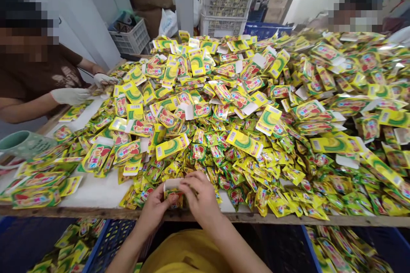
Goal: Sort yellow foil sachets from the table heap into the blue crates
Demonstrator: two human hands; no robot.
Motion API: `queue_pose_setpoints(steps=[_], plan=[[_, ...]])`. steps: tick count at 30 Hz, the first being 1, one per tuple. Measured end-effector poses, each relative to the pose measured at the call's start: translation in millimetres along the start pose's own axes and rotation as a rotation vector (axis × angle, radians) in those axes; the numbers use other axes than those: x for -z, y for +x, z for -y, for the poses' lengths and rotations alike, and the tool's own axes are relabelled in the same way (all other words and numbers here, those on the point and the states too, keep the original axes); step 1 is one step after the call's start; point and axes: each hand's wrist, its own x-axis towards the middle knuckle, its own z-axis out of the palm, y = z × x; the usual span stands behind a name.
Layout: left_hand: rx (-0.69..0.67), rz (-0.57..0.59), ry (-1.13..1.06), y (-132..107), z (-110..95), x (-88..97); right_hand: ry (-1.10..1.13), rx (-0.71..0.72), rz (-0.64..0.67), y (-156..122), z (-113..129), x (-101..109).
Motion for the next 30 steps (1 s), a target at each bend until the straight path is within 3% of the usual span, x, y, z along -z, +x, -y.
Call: queue_pose_setpoints(steps=[2, 4, 6, 9, 13, 16, 22, 27, 30], plan=[[0.049, -0.021, -0.038, -3.0, -0.8, 1.1, 0.336, -0.266, -0.046, -2.7, -6.2, -4.5], [0.107, -0.024, -0.138, -5.1, -5.5, 3.4, 0.625, -0.467, -0.003, -4.4, -9.4, -6.8], [0.143, 0.022, -0.209, -5.8, -14.1, 7.5, 0.806, -0.541, 0.054, -5.3, -10.1, -5.6], [0.129, 0.084, -0.097, -5.4, -28.6, 16.2, 0.903, -0.562, 0.110, -5.7, -9.2, -1.7], [0.114, 0.042, 0.057, -3.4, -38.9, 24.0, 0.793, -0.585, 0.168, 0.0, -5.4, -9.2], [0.101, -0.013, 0.058, 1.3, -38.0, 26.1, 0.620, -0.548, 0.103, 9.2, -2.0, -21.4], [-0.067, -0.233, 0.188, 7.3, -25.2, 27.9, 0.465, -0.311, 0.051, 15.6, -6.1, -24.3], [-0.134, -0.251, 0.220, 8.3, -21.7, 16.6, 0.410, -0.292, -0.005, 14.4, -15.7, -23.9], [-0.192, -0.203, 0.237, 12.5, -22.3, 14.1, 0.401, -0.281, -0.003, 16.2, -19.0, -22.2]])
